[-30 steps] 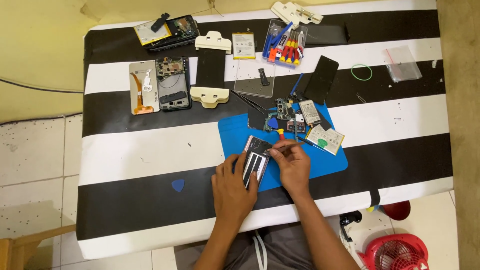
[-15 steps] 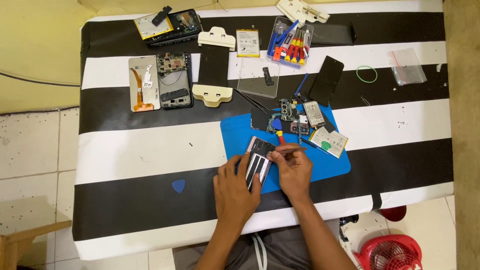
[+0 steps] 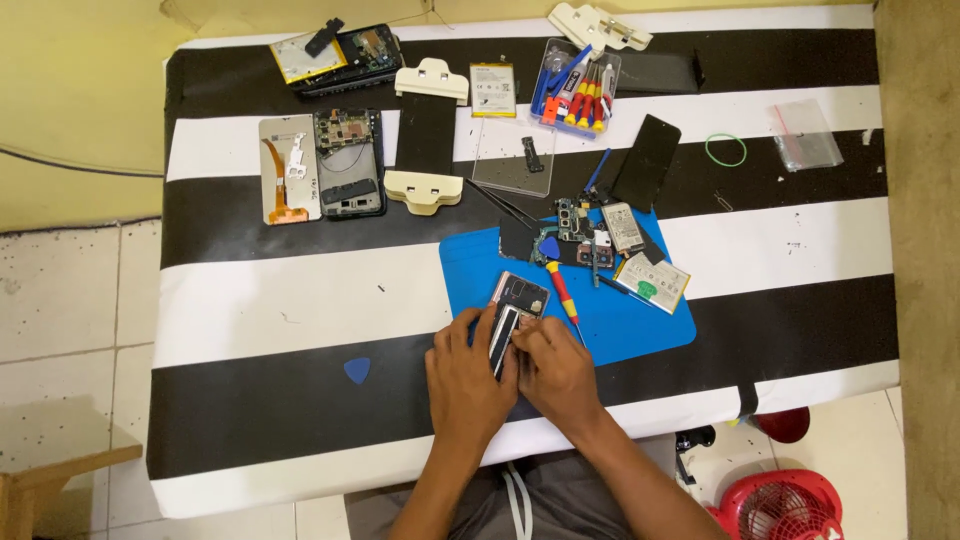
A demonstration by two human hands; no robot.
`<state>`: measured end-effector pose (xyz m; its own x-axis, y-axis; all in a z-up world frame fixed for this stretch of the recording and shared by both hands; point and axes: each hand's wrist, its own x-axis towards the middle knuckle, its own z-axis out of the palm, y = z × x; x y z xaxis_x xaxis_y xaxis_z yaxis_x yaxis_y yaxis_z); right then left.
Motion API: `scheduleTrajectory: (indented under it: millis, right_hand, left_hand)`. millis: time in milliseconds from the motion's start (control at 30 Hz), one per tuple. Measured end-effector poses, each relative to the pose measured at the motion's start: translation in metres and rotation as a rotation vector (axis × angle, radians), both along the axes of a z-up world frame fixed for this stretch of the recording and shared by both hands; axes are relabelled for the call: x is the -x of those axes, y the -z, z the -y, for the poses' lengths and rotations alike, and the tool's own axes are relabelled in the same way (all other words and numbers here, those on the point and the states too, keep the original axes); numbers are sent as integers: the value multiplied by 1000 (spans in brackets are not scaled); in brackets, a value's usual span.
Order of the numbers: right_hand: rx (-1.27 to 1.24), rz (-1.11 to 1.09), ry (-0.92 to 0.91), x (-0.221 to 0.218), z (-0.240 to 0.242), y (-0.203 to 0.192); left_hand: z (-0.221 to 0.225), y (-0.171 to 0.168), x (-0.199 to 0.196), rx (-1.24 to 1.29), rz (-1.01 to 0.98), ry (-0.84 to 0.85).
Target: Assembling or disassembling a smartphone housing and internal components using a precision screwdriver
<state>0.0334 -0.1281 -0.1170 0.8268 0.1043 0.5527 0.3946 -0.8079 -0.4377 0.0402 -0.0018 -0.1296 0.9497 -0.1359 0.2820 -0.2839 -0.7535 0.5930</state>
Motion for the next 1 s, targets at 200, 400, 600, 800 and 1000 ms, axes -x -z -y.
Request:
scheduleTrajectory:
  millis: [200, 400, 600, 800, 1000]
  right_hand:
    - [-88, -15, -10, -1, 0, -4]
    - [-349, -123, 85, -10, 12, -12]
    - [-232, -114, 27, -4, 7, -7]
    - [7, 80, 107, 2, -11, -2]
    - [-67, 116, 60, -2, -4, 2]
  left_hand:
    - [0, 2, -2, -26, -13, -16]
    - [2, 1, -2, -14, -3, -33]
    - [0, 4, 0, -31, -20, -21]
    - [-3, 7, 1, 5, -88, 3]
    - [0, 8, -3, 8, -55, 0]
